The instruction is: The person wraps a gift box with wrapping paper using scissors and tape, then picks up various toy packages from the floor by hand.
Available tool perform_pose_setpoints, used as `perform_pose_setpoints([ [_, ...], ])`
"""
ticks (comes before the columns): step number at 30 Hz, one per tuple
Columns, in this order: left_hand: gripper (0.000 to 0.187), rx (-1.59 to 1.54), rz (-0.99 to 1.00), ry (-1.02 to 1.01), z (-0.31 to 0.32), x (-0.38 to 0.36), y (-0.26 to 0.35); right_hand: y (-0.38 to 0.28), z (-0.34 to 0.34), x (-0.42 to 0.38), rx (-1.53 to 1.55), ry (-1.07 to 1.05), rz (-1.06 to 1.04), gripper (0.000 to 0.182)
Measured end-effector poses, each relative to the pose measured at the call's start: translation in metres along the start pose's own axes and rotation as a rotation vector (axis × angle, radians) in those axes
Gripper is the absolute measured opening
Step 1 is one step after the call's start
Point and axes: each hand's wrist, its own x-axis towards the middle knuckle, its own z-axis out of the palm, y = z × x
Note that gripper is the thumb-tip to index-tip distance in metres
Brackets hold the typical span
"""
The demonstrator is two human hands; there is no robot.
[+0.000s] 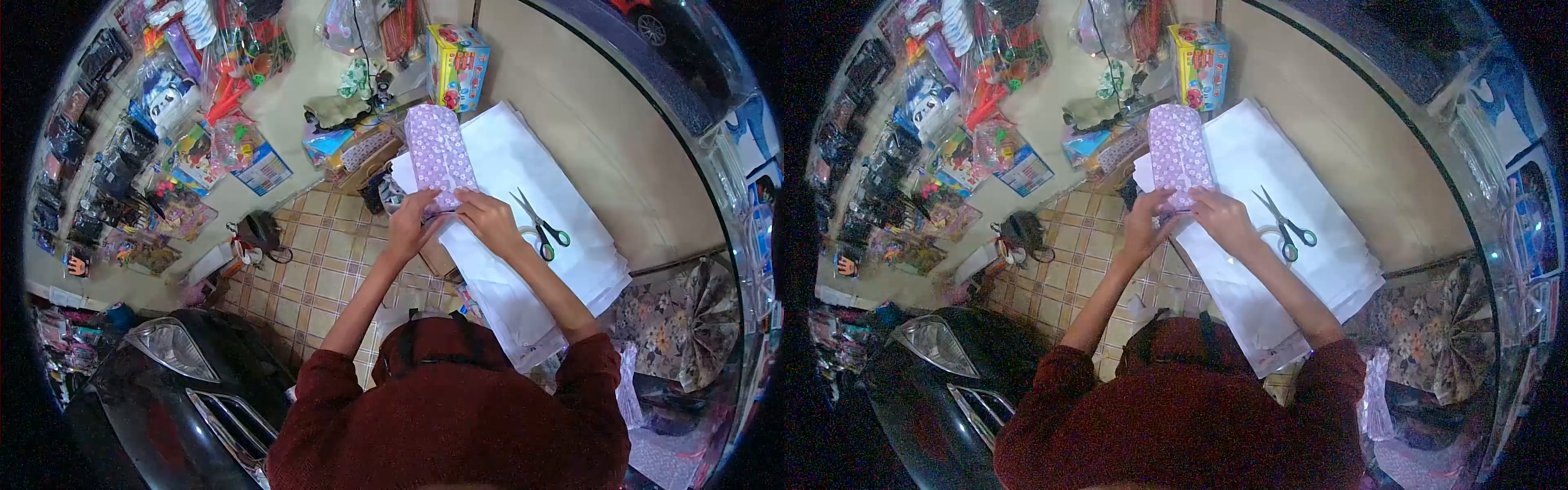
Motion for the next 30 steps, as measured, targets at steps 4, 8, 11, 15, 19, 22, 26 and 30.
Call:
perform_pose_setpoints([
  [4, 0.047, 0.14, -0.007, -0.073, -0.005, -0.002, -0.001, -0.002, -0.001, -0.001, 0.099, -0.031, 0.093, 0.025],
  [8, 0.045, 0.18, 0.157, -0.032, -0.004, -0.004, -0.008, -0.005, -0.011, 0.005, 0.197, -0.145, 0.169, 0.036],
  [11, 0.04, 0.202, 0.157, -0.041, -0.007, -0.003, -0.009, 0.006, -0.013, 0.01, 0.204, -0.107, 0.056, 0.044],
  [15, 0.039, 0.21, 0.194, -0.081, -0.012, 0.001, -0.008, 0.011, -0.01, 0.012, 0.169, -0.09, -0.011, 0.053],
  [19, 0.042, 0.192, 0.203, -0.142, -0.012, 0.0, -0.015, 0.023, 0.003, 0.008, 0.122, -0.069, -0.031, 0.05],
  [22, 0.054, 0.074, 0.122, -0.142, -0.016, 0.004, -0.021, 0.029, 0.001, 0.011, 0.152, -0.073, 0.012, 0.044],
  [26, 0.068, -0.045, -0.043, -0.184, -0.022, 0.015, -0.02, 0.035, -0.002, 0.016, 0.132, -0.118, 0.025, 0.042],
  [30, 0.074, -0.232, -0.12, -0.399, -0.029, 0.017, -0.024, 0.032, -0.006, 0.021, 0.157, -0.156, 0.057, 0.041],
])
